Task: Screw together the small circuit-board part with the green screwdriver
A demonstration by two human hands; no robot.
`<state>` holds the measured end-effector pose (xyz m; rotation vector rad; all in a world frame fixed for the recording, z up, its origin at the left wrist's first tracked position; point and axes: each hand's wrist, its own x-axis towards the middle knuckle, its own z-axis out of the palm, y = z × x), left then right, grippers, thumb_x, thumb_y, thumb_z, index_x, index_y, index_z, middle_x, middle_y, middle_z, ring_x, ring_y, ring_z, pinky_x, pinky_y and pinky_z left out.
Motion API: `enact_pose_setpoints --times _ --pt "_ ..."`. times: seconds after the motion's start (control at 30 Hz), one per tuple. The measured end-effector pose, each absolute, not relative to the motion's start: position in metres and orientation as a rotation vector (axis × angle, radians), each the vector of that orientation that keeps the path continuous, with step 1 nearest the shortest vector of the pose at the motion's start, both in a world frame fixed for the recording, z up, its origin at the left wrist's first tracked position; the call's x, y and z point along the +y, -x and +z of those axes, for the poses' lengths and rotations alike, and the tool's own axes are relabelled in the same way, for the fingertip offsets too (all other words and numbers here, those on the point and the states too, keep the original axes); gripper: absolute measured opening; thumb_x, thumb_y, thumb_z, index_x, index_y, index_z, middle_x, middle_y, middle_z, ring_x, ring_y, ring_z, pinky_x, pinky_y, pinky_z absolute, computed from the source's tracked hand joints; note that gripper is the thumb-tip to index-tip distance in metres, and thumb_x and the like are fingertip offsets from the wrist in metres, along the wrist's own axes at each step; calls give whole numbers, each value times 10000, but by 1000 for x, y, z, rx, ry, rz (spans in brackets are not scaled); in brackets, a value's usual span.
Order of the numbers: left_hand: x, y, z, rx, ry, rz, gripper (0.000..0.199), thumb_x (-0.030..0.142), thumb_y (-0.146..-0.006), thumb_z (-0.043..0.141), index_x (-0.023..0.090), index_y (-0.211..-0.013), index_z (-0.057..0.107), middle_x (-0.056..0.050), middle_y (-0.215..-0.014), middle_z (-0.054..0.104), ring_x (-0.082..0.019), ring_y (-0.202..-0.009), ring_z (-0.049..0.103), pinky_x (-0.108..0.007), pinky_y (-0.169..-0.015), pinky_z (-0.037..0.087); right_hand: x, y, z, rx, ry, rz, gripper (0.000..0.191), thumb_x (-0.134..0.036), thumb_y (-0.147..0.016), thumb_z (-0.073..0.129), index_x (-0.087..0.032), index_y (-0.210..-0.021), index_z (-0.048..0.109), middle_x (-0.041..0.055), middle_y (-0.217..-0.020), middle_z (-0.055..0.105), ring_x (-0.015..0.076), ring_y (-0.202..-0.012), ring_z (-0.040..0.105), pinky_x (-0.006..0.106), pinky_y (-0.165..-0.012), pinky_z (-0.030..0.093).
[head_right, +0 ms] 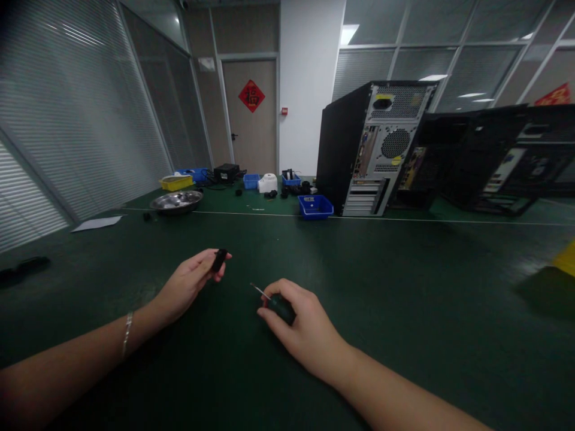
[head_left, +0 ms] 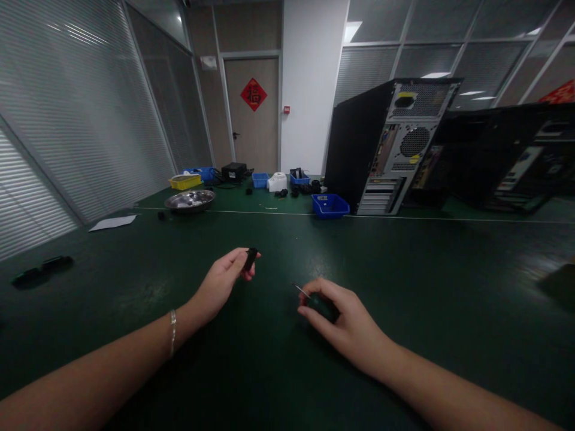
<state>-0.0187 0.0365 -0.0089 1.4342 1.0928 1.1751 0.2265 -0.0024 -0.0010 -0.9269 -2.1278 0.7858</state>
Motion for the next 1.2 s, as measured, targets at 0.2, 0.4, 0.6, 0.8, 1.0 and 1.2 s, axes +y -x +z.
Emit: enact_pose_setpoints --times 0.2,0.4,0.6,0.8,1.0,1.2 --pt "17 5 -5 1063 -1663 891 344 393 -884 426 195 -1128 565 -26 -774 581 -153 -695 542 -264 -638 442 -3 -226 2 -2178 866 810 266 -197 -888 510 -235 -1151 528 39 -1033 588 160 -869 562 271 -751 462" --pt "8 0 -5 979 -1752 767 323 366 -892 422 196 -1092 610 -43 -850 598 -146 -714 556 -259 -651 457 -4 -224 3 -2210 799 807 320 -165 -892 506 -239 -1201 544 52 -1034 586 167 -946 559 292 -832 455" --pt "6 1 -3 882 -1776 779 305 299 -772 632 214 -1065 638 -60 -1021 613 -193 -943 569 -311 -841 446 -2 -223 0 -2210 784 801 338 -146 -881 521 -235 -1205 557 58 -1016 585 167 -933 566 295 -823 468" --pt "9 0 -6 893 -1571 810 294 304 -834 548 187 -1098 604 -60 -890 647 -154 -760 593 -298 -721 481 -2 -224 -1 -2149 816 757 330 -164 -884 516 -238 -1203 553 61 -1005 593 178 -917 567 307 -802 478" --pt "12 1 -6 910 -1526 875 273 296 -828 554 170 -1056 637 -62 -847 649 -148 -728 580 -287 -694 475 -2 -225 -2 -2151 806 741 322 -166 -874 530 -243 -1186 563 60 -1011 594 179 -917 570 304 -800 482" --pt "12 3 -4 942 -1517 860 260 312 -807 582 159 -1000 664 -58 -807 651 -148 -699 577 -283 -668 471 -2 -226 -3 -2180 835 733 310 -169 -867 538 -241 -1164 583 59 -1003 584 173 -899 577 297 -791 489"
